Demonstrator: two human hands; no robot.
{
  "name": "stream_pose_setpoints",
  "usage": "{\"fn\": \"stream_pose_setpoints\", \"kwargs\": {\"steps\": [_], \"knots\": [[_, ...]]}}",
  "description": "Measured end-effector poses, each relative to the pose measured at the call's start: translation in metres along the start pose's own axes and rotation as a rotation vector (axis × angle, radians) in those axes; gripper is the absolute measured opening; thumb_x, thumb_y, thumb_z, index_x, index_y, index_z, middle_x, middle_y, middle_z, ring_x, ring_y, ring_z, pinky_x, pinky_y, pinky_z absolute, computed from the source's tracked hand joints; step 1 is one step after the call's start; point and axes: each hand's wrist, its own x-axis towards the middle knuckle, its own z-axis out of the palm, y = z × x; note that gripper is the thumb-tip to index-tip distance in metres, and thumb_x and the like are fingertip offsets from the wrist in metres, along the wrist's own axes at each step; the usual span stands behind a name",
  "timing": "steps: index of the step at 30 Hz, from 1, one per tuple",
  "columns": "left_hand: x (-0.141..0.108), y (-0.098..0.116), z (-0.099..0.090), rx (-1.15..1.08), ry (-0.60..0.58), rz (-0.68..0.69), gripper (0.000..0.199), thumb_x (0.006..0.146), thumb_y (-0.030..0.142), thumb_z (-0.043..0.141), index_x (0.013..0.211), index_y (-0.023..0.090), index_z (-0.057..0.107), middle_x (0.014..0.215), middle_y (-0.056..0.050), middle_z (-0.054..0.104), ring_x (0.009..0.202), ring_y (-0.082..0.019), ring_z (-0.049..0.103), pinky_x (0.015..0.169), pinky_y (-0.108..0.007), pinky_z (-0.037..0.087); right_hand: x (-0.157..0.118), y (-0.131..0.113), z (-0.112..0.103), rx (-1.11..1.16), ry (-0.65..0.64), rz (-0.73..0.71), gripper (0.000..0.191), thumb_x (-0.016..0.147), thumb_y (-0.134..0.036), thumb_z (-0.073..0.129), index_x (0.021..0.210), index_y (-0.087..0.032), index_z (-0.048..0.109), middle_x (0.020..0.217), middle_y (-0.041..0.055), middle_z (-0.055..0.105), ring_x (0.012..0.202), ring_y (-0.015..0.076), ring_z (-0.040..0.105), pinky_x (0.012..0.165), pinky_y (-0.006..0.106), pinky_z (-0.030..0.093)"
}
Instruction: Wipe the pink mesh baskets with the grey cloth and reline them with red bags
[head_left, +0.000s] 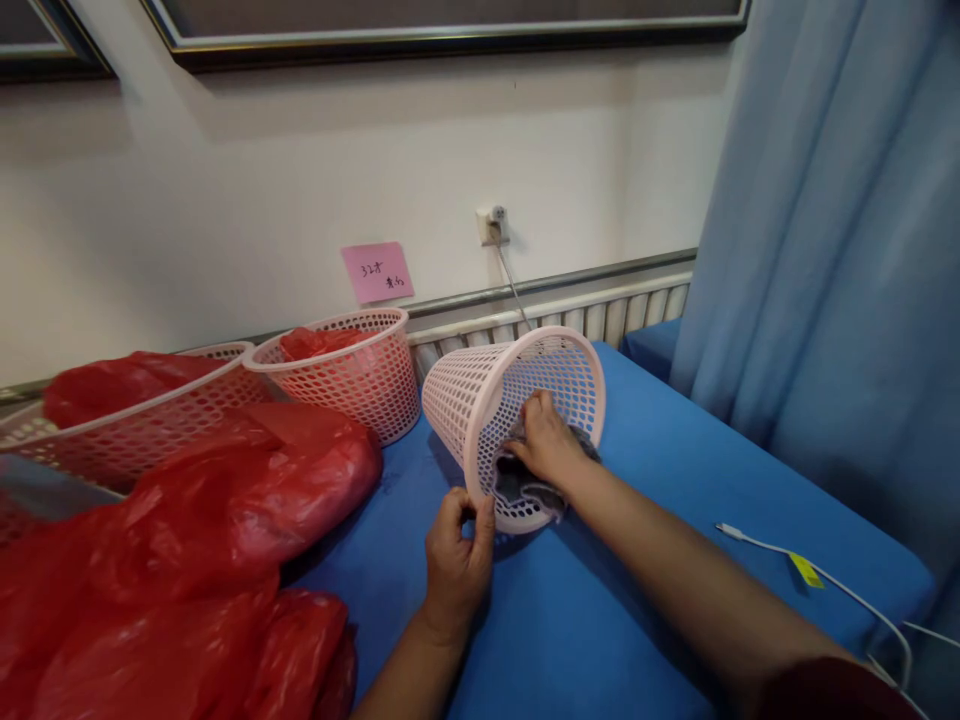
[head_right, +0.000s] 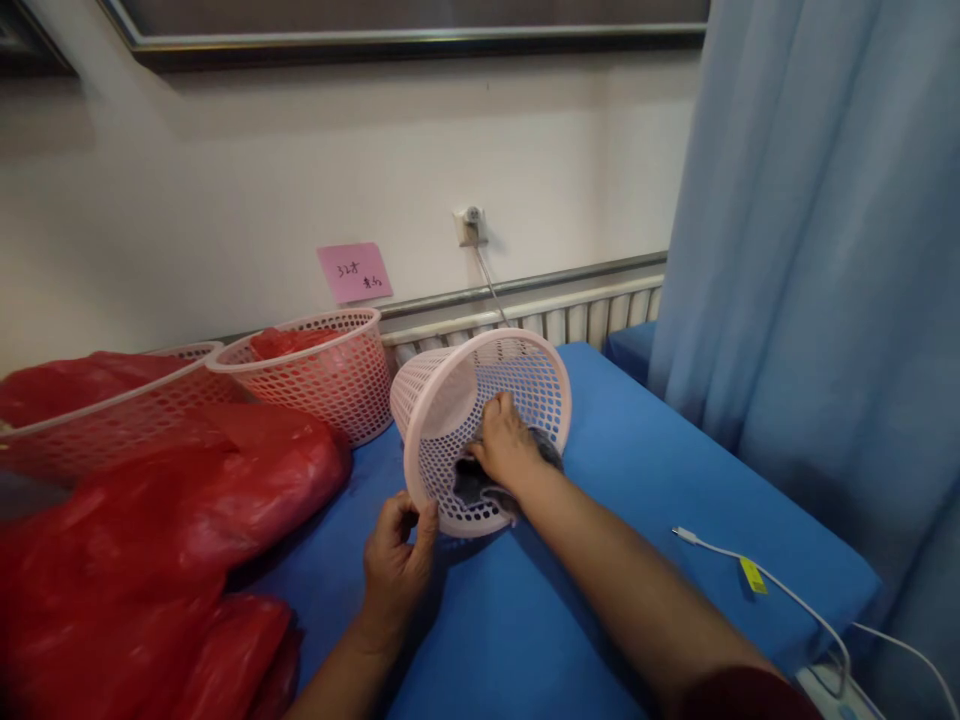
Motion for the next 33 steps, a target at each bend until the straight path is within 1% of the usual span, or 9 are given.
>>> {"fn": "stream_pose_setpoints", "kwargs": {"steps": [5,8,11,13,16,21,27,30,33], "knots": [[-0.002,-0.001,-0.002,-0.003,-0.018,0.001,0.021,0.099,0.029,0.057,0.079,0.022,0.055,0.070,0.004,0.055,0.063,-0.013,0.056,0.064,-0.023,0.049,-0.009,-0.011,0.030,-0.005,-0.047,-0.010,0.047,0.093,-0.050,0.068,0.119,-0.011,0.068,0.132,0.0215,0.059,0.129,0.0373,0.051,0.113,0.056,0.035],[-0.002,-0.002,-0.002,-0.011,-0.021,0.006,0.020,0.099,0.027,0.057,0.079,0.022,0.055,0.071,0.004,0.056,0.063,-0.012,0.056,0.065,-0.022,0.048,-0.024,-0.006,0.031,-0.025,-0.112,0.017,0.061,0.094,-0.071,0.053,0.120,-0.020,0.073,0.151,0.0219,0.049,0.142,0.0479,0.035,0.110,0.074,0.024],[-0.001,-0.002,-0.001,-0.028,-0.021,0.003,0.020,0.098,0.027,0.058,0.079,0.022,0.055,0.070,0.005,0.055,0.063,-0.012,0.056,0.065,-0.022,0.048,-0.028,-0.004,0.031,-0.037,-0.206,0.116,0.070,0.090,-0.079,0.049,0.135,-0.028,0.066,0.163,0.0189,0.036,0.149,0.0504,0.021,0.106,0.079,0.022],[-0.001,-0.002,-0.001,-0.035,-0.021,-0.005,0.020,0.098,0.027,0.058,0.080,0.022,0.055,0.071,0.005,0.057,0.063,-0.012,0.056,0.065,-0.022,0.048,-0.026,-0.005,0.033,-0.028,-0.209,0.160,0.067,0.088,-0.072,0.058,0.139,-0.028,0.063,0.163,0.0193,0.035,0.149,0.0501,0.022,0.107,0.078,0.023],[0.000,-0.001,0.000,-0.032,-0.018,-0.012,0.021,0.098,0.029,0.058,0.079,0.022,0.056,0.070,0.004,0.057,0.063,-0.012,0.056,0.064,-0.022,0.048,-0.018,-0.005,0.038,0.016,-0.152,0.150,0.056,0.085,-0.044,0.072,0.136,-0.022,0.064,0.158,0.0222,0.040,0.143,0.0474,0.035,0.108,0.070,0.032],[0.001,-0.001,-0.004,-0.013,0.004,-0.020,0.024,0.097,0.033,0.059,0.077,0.021,0.056,0.068,0.004,0.057,0.061,-0.013,0.055,0.062,-0.023,0.047,-0.016,0.000,0.039,0.163,-0.142,-0.002,0.046,0.082,-0.005,0.056,0.121,-0.020,0.072,0.141,0.0146,0.061,0.128,0.0295,0.055,0.110,0.044,0.042],[0.006,-0.009,-0.010,-0.012,0.061,-0.040,0.020,0.098,0.033,0.059,0.081,0.021,0.058,0.072,0.004,0.056,0.065,-0.013,0.056,0.065,-0.023,0.049,-0.035,0.009,0.021,0.385,-0.181,-0.163,0.037,0.078,-0.006,0.053,0.100,-0.022,0.077,0.104,-0.0001,0.077,0.099,0.0154,0.070,0.090,0.024,0.053],[0.007,-0.012,-0.011,-0.011,0.070,-0.040,0.020,0.097,0.032,0.060,0.081,0.021,0.058,0.071,0.004,0.055,0.065,-0.012,0.056,0.065,-0.023,0.048,-0.037,0.030,-0.004,0.389,-0.148,-0.123,0.028,0.080,-0.009,0.051,0.091,-0.019,0.075,0.092,0.0002,0.075,0.086,0.0159,0.071,0.081,0.025,0.055],[0.007,-0.011,-0.010,-0.010,0.074,-0.040,0.021,0.097,0.032,0.060,0.080,0.021,0.058,0.070,0.004,0.055,0.063,-0.012,0.056,0.063,-0.022,0.048,-0.033,0.053,-0.030,0.315,-0.092,-0.083,0.028,0.076,-0.005,0.050,0.080,-0.018,0.074,0.090,0.0035,0.074,0.092,0.0200,0.069,0.088,0.031,0.053]]}}
